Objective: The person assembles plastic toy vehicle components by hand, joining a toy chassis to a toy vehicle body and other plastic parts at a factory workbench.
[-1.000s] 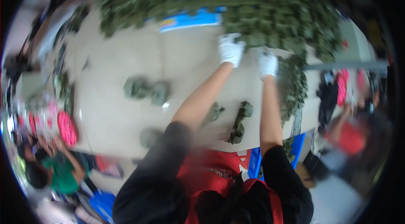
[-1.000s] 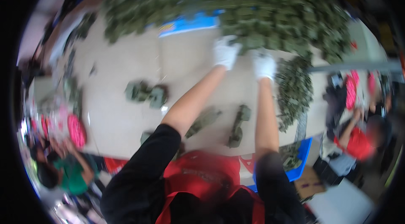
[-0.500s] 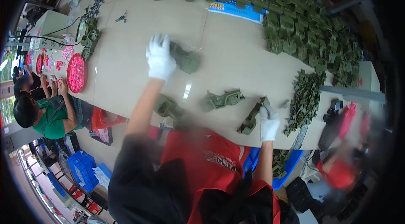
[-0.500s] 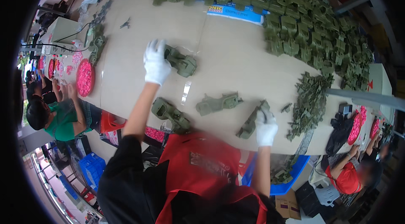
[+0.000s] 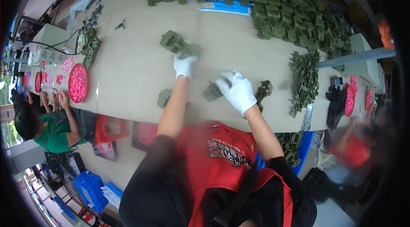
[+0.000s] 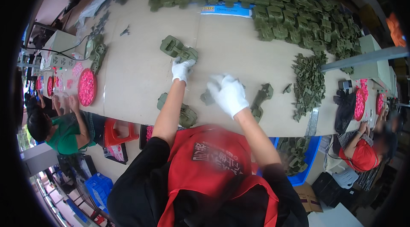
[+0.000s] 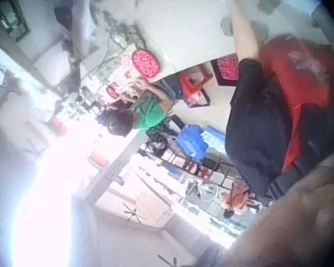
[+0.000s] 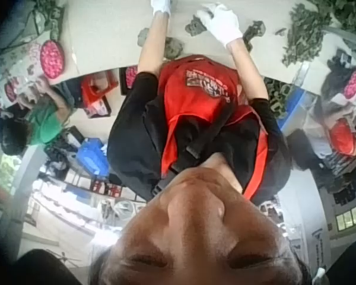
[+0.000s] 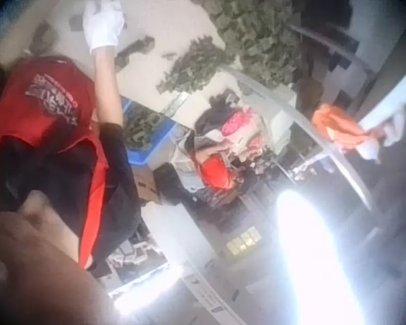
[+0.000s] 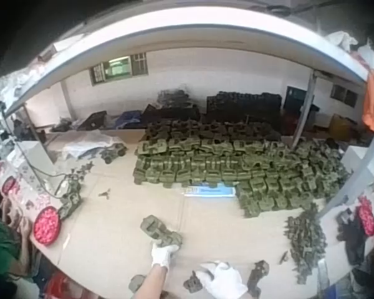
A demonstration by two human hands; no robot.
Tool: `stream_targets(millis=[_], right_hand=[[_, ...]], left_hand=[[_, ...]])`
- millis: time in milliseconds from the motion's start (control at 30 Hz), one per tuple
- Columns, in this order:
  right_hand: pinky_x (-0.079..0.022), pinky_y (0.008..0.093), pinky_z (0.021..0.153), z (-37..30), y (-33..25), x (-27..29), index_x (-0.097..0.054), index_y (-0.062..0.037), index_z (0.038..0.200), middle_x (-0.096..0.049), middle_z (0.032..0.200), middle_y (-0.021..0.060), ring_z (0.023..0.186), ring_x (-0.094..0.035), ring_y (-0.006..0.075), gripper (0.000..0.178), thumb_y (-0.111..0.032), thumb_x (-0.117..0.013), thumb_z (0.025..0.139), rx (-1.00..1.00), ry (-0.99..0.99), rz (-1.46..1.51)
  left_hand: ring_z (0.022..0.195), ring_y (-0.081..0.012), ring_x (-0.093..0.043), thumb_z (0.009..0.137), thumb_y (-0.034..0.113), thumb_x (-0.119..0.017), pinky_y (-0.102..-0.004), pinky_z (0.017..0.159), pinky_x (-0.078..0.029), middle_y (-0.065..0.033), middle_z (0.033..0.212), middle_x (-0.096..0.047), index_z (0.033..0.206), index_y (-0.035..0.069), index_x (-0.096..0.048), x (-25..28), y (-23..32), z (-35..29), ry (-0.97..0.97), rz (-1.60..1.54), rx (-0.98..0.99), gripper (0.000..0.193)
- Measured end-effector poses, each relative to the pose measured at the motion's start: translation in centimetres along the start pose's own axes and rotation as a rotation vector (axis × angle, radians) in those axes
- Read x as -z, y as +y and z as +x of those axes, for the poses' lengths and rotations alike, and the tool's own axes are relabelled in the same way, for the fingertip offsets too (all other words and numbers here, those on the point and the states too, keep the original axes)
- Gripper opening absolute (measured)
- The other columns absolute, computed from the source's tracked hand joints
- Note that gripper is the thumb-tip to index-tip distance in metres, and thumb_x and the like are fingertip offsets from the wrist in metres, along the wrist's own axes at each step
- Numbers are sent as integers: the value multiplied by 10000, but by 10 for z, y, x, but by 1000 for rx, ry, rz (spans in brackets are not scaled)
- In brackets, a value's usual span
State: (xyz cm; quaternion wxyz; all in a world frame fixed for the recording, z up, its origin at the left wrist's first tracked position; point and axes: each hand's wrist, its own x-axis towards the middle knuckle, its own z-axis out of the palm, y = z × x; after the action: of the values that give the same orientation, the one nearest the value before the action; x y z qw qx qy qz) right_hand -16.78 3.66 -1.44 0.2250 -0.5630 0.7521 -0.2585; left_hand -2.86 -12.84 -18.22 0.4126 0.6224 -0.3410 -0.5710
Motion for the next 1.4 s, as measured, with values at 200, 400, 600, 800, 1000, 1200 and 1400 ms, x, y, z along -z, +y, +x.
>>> stream_targets(millis=[200, 400, 600, 800, 1000, 1200, 1400], right_hand=[[-487, 423, 909, 47, -9, 50, -624, -115, 1203, -625, 1155, 156, 1068, -593, 345, 381, -229, -635, 840, 139, 98, -231], [-456, 364, 993, 60, 0, 51, -545, -144, 1335, -536, 1366, 128, 1238, -518, 290, 659, -101, -697, 695, 387, -387, -497], [-477, 321, 920, -7, 54, 21, -408, -103, 1447, -642, 1201, 147, 1050, -617, 200, 756, -48, -681, 744, -291, -558, 561], [-490, 483, 813, -53, 33, 4, -277, 54, 1447, -624, 987, 322, 928, -620, 444, 734, -266, -593, 868, -278, -284, 110], [-507, 395, 825, -29, 88, 4, -297, 81, 1431, -644, 985, 296, 904, -650, 391, 690, -162, -581, 851, -368, -433, 639], [-494, 404, 889, 26, 122, 30, -566, 19, 1237, -655, 1094, 235, 1011, -631, 374, 541, -336, -552, 829, -520, -228, 247], [-509, 407, 886, 19, 148, 69, -630, -51, 1174, -647, 1162, 193, 1018, -642, 345, 561, -482, -641, 815, -806, 108, -26]], left_hand=[[798, -207, -653, 669, -66, -728, -303, 684, -545, -136, 1032, -639, 1248, -28, -546, 40, 30, -3, -460, 117, 7, 608], [929, -141, -612, 773, -64, -630, -281, 834, -504, -86, 1070, -642, 1206, -4, -605, 55, 159, -101, -1178, 424, 89, 437], [1090, -191, -558, 771, 63, -739, -319, 889, -507, -160, 1271, -519, 1405, 21, -399, 41, 138, -123, -549, 388, -287, 721], [1153, -245, -539, 597, 20, -851, -384, 935, -516, -151, 1328, -466, 1433, 58, -241, -3, 57, -173, -853, 114, -215, 1035], [1099, -260, -591, 612, -41, -794, -386, 905, -530, -147, 1269, -521, 1402, 41, -306, -15, 66, -149, -954, 145, -71, 933], [1041, -321, -631, 614, 192, -862, -465, 861, -572, -162, 1333, -492, 1449, 12, -270, 44, 76, -115, -1230, -214, 272, 1040], [948, -335, -646, 810, 693, -569, -444, 802, -552, -203, 1129, -618, 1350, -34, -419, 27, 70, -162, -1080, -374, 321, 918]])
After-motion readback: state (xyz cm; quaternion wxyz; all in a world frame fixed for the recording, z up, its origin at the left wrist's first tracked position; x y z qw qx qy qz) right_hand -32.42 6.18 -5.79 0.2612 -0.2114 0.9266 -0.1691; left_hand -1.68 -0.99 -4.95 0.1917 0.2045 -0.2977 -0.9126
